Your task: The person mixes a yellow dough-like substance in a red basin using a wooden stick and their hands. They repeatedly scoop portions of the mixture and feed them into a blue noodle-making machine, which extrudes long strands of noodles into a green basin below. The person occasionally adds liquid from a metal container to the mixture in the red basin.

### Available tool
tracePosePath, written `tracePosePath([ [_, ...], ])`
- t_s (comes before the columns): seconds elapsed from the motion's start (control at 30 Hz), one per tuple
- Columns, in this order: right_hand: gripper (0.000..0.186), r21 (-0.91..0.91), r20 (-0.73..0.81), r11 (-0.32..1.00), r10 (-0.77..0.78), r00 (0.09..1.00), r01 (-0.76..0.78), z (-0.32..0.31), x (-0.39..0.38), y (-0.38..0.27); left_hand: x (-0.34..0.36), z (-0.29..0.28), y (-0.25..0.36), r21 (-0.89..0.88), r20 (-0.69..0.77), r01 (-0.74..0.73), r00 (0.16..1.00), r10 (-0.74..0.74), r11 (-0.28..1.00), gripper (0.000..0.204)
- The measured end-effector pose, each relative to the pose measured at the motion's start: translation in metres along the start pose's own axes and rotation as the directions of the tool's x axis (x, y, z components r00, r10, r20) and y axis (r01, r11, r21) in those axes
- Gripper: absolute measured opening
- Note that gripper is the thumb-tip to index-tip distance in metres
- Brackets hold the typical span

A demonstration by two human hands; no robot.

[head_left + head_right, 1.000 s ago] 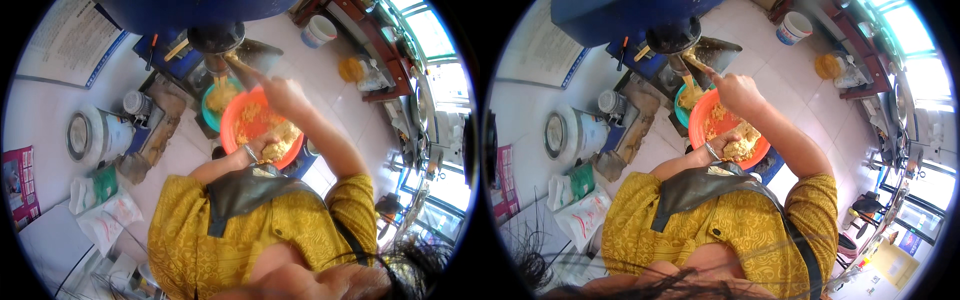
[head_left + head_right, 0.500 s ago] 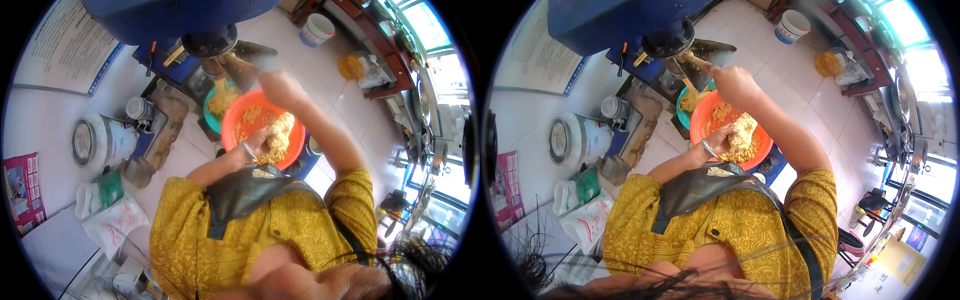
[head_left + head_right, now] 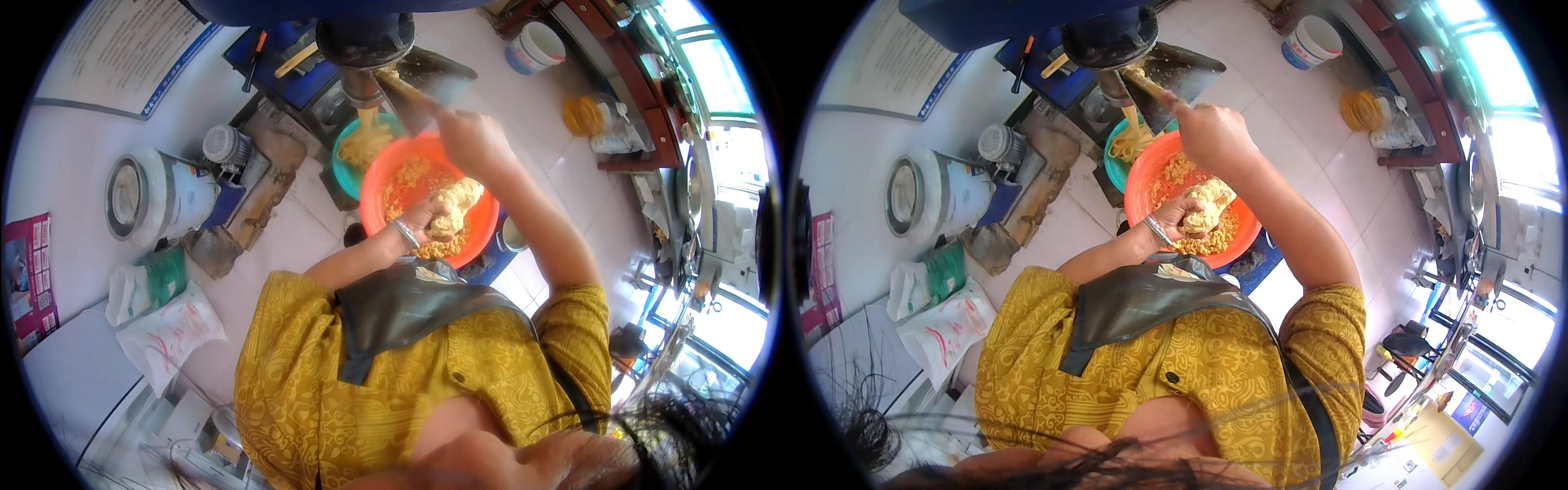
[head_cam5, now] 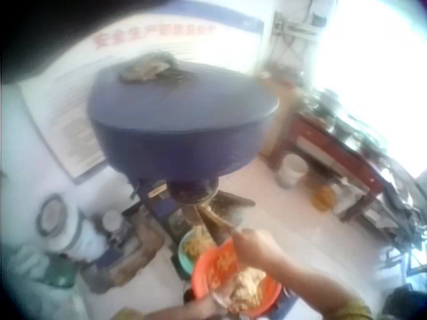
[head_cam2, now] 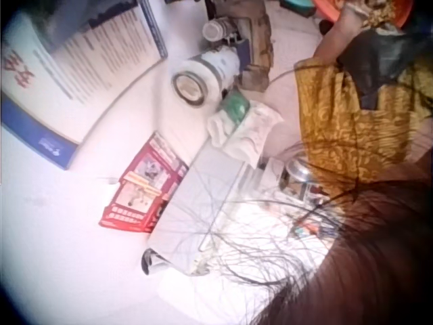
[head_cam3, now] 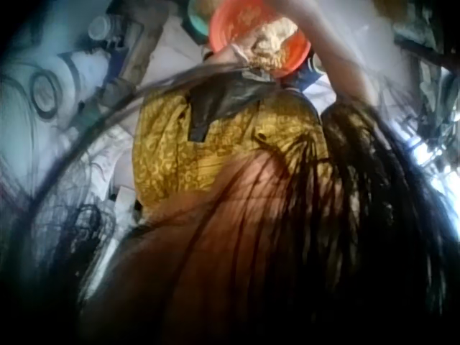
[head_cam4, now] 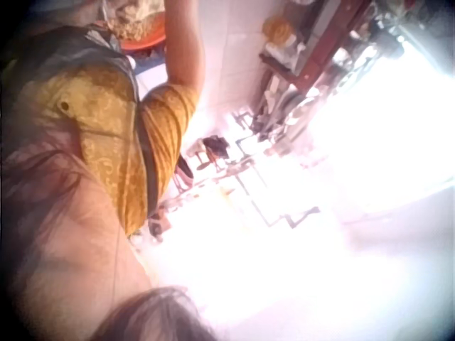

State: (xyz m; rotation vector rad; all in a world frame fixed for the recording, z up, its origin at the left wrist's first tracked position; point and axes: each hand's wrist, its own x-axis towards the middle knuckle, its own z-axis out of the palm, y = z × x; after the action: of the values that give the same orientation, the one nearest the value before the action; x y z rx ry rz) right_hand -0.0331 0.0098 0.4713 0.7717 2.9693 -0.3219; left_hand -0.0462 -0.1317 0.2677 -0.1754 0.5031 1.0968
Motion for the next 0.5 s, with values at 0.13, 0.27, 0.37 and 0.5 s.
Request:
tracePosePath([
  [0.13, 0.061, -0.034, 0.009, 0.999, 0.006, 1.0, -0.006, -0.007, 0.0, -0.002, -0.005, 0.013, 0.002, 0.192, -0.183, 0.012, 0.983, 0.024, 0.981, 0.06],
  [0.27, 0.06, -0.017, 0.051, 1.0, 0.01, 0.999, -0.01, -0.012, 0.003, -0.005, 0.0, 0.007, -0.001, 0.291, -0.284, 0.021, 0.957, 0.066, 0.956, 0.063],
  [0.37, 0.06, 0.006, -0.039, 1.0, -0.02, 0.999, 0.021, -0.004, 0.003, -0.001, -0.004, 0.015, 0.003, 0.318, -0.309, 0.035, 0.949, 0.069, 0.947, 0.064],
  [0.5, 0.059, 0.007, -0.009, 1.0, -0.007, 1.0, 0.007, -0.004, 0.006, -0.003, -0.007, 0.019, 0.004, 0.32, -0.267, -0.022, 0.957, 0.113, 0.947, 0.059],
])
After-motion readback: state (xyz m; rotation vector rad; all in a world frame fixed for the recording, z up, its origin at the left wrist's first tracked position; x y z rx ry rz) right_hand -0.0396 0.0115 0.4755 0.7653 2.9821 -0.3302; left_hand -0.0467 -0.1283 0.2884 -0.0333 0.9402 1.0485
